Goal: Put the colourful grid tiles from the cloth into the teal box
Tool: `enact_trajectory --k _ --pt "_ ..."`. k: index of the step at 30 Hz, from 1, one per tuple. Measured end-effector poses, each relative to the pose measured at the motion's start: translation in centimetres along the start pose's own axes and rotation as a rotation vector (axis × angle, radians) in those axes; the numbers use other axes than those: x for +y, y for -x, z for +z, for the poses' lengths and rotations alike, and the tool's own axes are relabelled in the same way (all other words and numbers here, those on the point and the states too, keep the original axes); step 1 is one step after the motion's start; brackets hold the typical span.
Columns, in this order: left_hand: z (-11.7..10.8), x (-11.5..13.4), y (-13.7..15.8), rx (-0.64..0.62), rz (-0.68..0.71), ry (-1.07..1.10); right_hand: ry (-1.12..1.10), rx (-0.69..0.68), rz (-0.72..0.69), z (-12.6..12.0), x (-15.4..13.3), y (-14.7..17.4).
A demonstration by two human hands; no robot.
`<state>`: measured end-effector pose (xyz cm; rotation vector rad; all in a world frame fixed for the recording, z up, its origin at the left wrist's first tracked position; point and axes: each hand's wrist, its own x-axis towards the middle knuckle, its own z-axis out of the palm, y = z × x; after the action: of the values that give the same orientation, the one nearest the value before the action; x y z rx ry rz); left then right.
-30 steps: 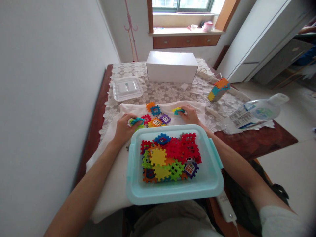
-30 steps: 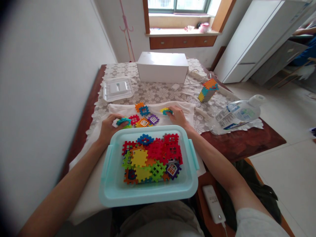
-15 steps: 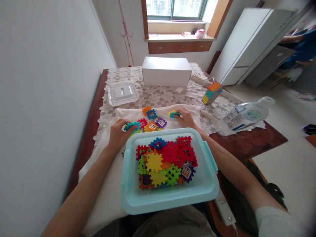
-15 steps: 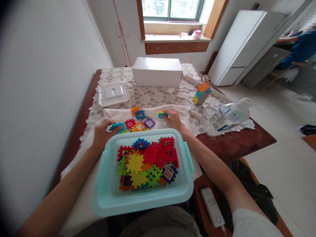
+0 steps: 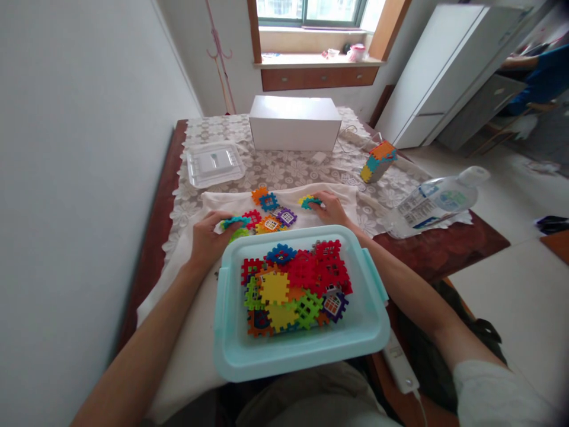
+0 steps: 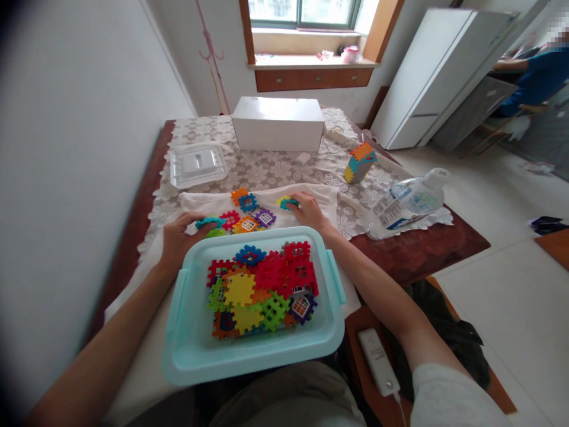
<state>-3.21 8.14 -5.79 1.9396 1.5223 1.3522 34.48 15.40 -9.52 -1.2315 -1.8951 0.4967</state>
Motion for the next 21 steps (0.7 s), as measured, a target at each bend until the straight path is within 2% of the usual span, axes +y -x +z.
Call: enact_trajectory --k 8,21 --pt "0.03 0.08 0.07 -0.043 0.000 0.030 0.024 -0.008 -0.026 -0.25 -0.24 -0.10" --pt "-0.01 0.26 0.29 -0.008 -0.028 -0.013 0.011 -0.018 -0.024 0.15 -0.44 0.11"
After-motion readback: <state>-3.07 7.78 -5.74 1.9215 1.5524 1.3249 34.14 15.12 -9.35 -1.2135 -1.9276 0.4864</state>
